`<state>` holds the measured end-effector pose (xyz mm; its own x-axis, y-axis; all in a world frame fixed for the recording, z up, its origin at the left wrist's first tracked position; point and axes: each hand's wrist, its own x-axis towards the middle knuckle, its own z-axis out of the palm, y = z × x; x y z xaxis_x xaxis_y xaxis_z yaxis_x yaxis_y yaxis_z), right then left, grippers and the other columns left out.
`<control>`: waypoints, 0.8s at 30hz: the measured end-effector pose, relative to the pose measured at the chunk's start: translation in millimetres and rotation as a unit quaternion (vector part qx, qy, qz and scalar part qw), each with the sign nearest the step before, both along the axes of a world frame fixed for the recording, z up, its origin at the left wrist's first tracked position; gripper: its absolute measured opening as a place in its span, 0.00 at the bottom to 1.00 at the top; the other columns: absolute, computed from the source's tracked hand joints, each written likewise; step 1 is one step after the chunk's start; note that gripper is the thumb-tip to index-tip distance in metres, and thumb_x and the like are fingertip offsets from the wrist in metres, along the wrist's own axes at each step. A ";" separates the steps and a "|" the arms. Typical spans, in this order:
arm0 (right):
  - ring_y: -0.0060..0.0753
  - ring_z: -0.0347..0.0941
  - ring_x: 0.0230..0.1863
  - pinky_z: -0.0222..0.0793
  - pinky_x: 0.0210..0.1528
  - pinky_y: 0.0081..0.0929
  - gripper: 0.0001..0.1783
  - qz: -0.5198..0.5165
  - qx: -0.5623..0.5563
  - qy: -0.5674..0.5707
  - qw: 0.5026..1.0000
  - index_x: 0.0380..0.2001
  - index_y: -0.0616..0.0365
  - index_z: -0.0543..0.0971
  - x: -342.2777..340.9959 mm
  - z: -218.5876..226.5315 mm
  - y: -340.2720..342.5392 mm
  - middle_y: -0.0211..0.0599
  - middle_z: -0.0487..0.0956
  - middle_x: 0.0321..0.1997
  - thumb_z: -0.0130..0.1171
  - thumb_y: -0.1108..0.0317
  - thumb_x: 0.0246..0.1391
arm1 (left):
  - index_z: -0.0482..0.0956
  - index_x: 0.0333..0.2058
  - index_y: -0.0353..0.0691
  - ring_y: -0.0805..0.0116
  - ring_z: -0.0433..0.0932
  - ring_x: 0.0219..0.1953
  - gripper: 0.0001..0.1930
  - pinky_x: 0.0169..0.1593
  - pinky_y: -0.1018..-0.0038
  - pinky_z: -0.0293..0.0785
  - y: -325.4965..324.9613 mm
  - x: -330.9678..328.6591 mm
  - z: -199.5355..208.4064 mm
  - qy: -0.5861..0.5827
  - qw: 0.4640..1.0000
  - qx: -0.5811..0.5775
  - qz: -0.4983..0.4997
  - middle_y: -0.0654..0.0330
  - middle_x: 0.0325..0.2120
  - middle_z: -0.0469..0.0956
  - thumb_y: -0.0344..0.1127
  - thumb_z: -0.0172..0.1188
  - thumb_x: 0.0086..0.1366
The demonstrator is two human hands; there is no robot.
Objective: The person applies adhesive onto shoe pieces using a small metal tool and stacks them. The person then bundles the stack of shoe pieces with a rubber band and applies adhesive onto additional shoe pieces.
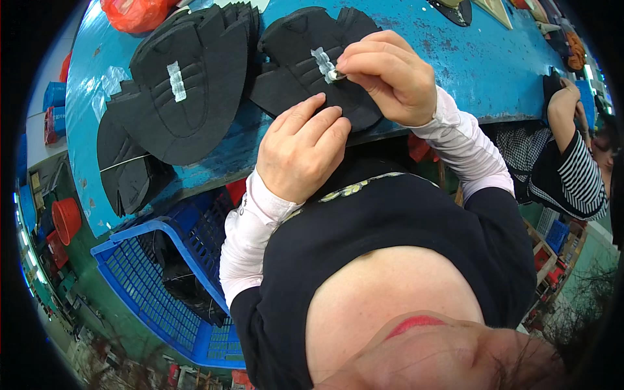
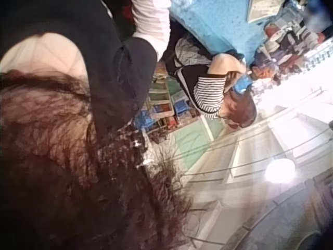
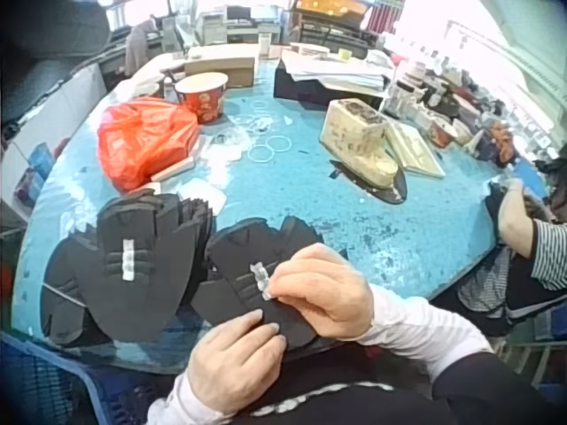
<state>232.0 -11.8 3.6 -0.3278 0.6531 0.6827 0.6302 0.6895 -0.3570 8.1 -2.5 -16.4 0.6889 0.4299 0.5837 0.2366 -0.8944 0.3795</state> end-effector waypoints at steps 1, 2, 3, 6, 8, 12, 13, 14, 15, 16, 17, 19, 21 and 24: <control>0.43 0.78 0.42 0.76 0.44 0.30 0.16 0.003 0.000 -0.016 1.000 0.41 0.59 0.83 -0.7 -0.1 -0.1 0.38 0.84 0.40 0.69 0.82 0.47 | 0.83 0.37 0.39 0.55 0.84 0.48 0.12 0.49 0.65 0.80 0.1 0.4 -0.2 0.000 1.000 0.000 -0.001 0.58 0.39 0.85 0.23 0.70 0.52; 0.43 0.78 0.42 0.76 0.44 0.31 0.16 0.004 -0.007 -0.010 1.000 0.41 0.59 0.83 -1.2 -2.1 -0.1 0.38 0.84 0.40 0.69 0.82 0.47 | 0.83 0.36 0.39 0.56 0.84 0.48 0.12 0.49 0.65 0.80 0.1 0.8 -0.8 -0.002 1.000 0.000 -0.001 0.58 0.39 0.85 0.23 0.70 0.51; 0.43 0.78 0.42 0.76 0.44 0.31 0.16 0.006 -0.007 -0.009 1.000 0.41 0.59 0.83 -1.6 -1.8 -0.9 0.38 0.84 0.40 0.69 0.82 0.47 | 0.83 0.36 0.39 0.56 0.84 0.48 0.13 0.49 0.65 0.80 -0.1 0.3 -1.2 -0.003 1.000 0.000 0.002 0.58 0.39 0.85 0.22 0.69 0.50; 0.43 0.78 0.42 0.76 0.44 0.31 0.15 0.015 -0.026 -0.016 0.999 0.40 0.59 0.83 -0.6 0.8 -2.3 0.37 0.84 0.40 0.69 0.82 0.47 | 0.83 0.35 0.39 0.56 0.84 0.49 0.14 0.49 0.65 0.80 -0.4 0.4 0.0 0.001 1.000 -0.004 0.001 0.58 0.39 0.85 0.22 0.69 0.48; 0.41 0.78 0.41 0.75 0.43 0.30 0.14 -0.015 -0.006 0.063 0.998 0.39 0.59 0.83 2.1 3.9 2.3 0.37 0.84 0.40 0.69 0.82 0.48 | 0.83 0.35 0.39 0.56 0.84 0.49 0.14 0.49 0.65 0.80 -0.7 0.1 -0.3 0.001 1.000 -0.005 0.005 0.58 0.39 0.85 0.22 0.69 0.47; 0.37 0.79 0.45 0.75 0.47 0.28 0.15 -0.061 -0.034 0.052 0.996 0.42 0.61 0.83 0.5 8.2 13.8 0.39 0.84 0.43 0.65 0.86 0.52 | 0.83 0.35 0.40 0.56 0.84 0.49 0.14 0.49 0.65 0.80 -0.4 0.8 -2.2 -0.003 1.000 -0.006 0.006 0.58 0.39 0.85 0.24 0.71 0.47; 0.37 0.79 0.45 0.75 0.47 0.28 0.15 -0.060 -0.034 0.051 0.996 0.42 0.61 0.83 5.8 8.4 20.0 0.39 0.84 0.43 0.65 0.86 0.52 | 0.83 0.35 0.40 0.56 0.84 0.49 0.14 0.49 0.65 0.80 -0.1 0.8 -1.0 -0.004 1.000 -0.005 0.007 0.58 0.39 0.85 0.24 0.71 0.47; 0.33 0.79 0.44 0.75 0.49 0.27 0.12 -0.022 -0.018 0.003 1.000 0.46 0.62 0.79 12.9 10.1 26.9 0.40 0.83 0.45 0.62 0.80 0.58 | 0.84 0.36 0.40 0.56 0.84 0.49 0.14 0.49 0.65 0.80 0.0 0.5 1.1 0.001 1.000 -0.012 0.001 0.58 0.39 0.85 0.25 0.71 0.47; 0.29 0.79 0.43 0.75 0.50 0.26 0.11 0.015 -0.003 -0.044 0.999 0.50 0.63 0.76 15.8 11.0 30.0 0.42 0.81 0.46 0.59 0.75 0.65 | 0.84 0.36 0.40 0.56 0.83 0.49 0.14 0.49 0.65 0.80 -0.4 -0.3 2.4 0.008 1.000 -0.018 -0.004 0.58 0.39 0.85 0.26 0.72 0.48; 0.29 0.79 0.43 0.75 0.50 0.26 0.11 0.016 -0.003 -0.044 0.999 0.50 0.63 0.76 11.4 8.7 30.2 0.42 0.81 0.46 0.59 0.75 0.65 | 0.84 0.36 0.40 0.56 0.83 0.49 0.14 0.49 0.65 0.80 -0.3 -0.8 2.4 0.009 1.000 -0.019 -0.003 0.58 0.39 0.85 0.26 0.72 0.48; 0.33 0.79 0.44 0.75 0.49 0.27 0.12 -0.006 0.013 -0.015 1.000 0.46 0.62 0.79 3.6 4.3 30.3 0.40 0.83 0.45 0.62 0.80 0.58 | 0.84 0.36 0.40 0.56 0.83 0.49 0.14 0.49 0.65 0.80 -0.1 -1.2 2.5 0.011 1.000 -0.018 -0.006 0.58 0.40 0.85 0.26 0.72 0.48; 0.38 0.79 0.45 0.75 0.47 0.28 0.14 -0.026 0.028 0.013 0.999 0.42 0.61 0.83 -2.0 -1.4 32.1 0.38 0.84 0.44 0.66 0.85 0.51 | 0.84 0.37 0.40 0.55 0.83 0.49 0.14 0.49 0.65 0.80 0.5 -1.3 1.5 0.012 1.000 -0.016 -0.006 0.58 0.40 0.85 0.27 0.73 0.49; 0.39 0.79 0.45 0.75 0.47 0.28 0.14 -0.002 0.036 0.003 0.999 0.42 0.61 0.83 -2.4 -3.9 34.0 0.38 0.84 0.44 0.66 0.84 0.51 | 0.84 0.37 0.40 0.55 0.83 0.49 0.14 0.49 0.65 0.80 -0.1 -0.3 1.0 0.002 1.000 -0.019 -0.009 0.58 0.40 0.85 0.26 0.71 0.50; 0.40 0.79 0.44 0.75 0.47 0.28 0.14 0.011 0.026 -0.040 0.999 0.41 0.61 0.83 -4.1 -3.2 34.0 0.38 0.84 0.42 0.66 0.85 0.51 | 0.84 0.38 0.40 0.56 0.83 0.49 0.14 0.49 0.65 0.80 0.7 -0.3 -0.8 0.000 1.000 -0.004 -0.003 0.58 0.40 0.85 0.25 0.71 0.50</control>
